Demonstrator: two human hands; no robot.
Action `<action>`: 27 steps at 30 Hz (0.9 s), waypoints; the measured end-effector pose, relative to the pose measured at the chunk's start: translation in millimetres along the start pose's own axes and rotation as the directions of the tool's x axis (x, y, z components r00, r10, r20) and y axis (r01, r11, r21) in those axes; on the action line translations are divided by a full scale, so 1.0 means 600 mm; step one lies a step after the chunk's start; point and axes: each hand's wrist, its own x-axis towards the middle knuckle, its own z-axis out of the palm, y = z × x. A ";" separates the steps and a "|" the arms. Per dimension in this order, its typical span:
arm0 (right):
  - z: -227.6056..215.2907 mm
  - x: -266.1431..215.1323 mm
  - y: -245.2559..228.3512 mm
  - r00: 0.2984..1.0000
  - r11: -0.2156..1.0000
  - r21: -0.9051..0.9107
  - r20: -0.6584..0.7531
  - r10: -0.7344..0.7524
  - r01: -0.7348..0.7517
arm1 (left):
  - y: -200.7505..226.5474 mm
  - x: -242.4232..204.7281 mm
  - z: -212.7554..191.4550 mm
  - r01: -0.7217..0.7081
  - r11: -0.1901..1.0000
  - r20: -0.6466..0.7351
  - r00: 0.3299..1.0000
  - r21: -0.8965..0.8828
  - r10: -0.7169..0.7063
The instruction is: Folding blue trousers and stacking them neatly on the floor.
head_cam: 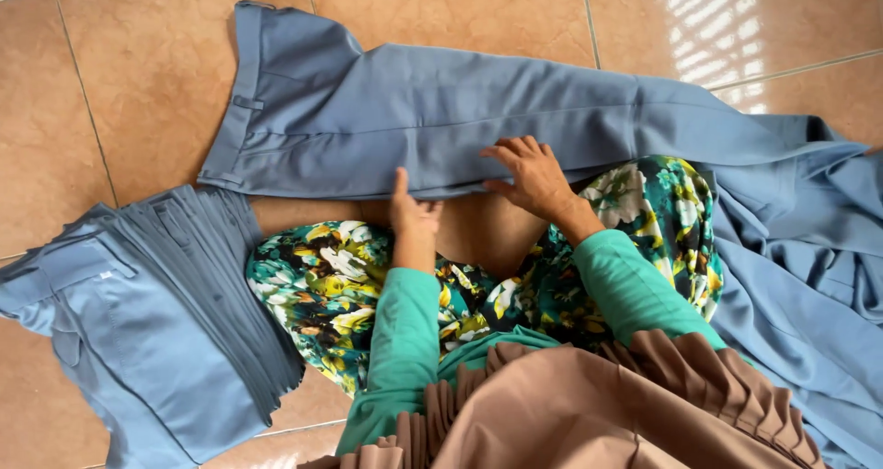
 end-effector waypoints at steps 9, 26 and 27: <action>0.040 -0.026 0.103 0.974 0.932 -0.288 -0.112 0.196 -0.221 | 0.120 0.010 0.042 -0.343 0.939 0.206 0.919 -0.005 0.336; -0.290 0.084 0.219 0.790 0.918 -0.388 -0.587 -0.178 -0.081 | 0.517 -0.145 0.177 -0.578 0.794 0.289 0.740 -0.185 0.607; -0.323 0.082 0.182 0.739 0.900 -0.435 -0.617 -0.271 -0.033 | 0.524 -0.150 0.167 -0.581 0.769 0.310 0.704 -0.267 0.639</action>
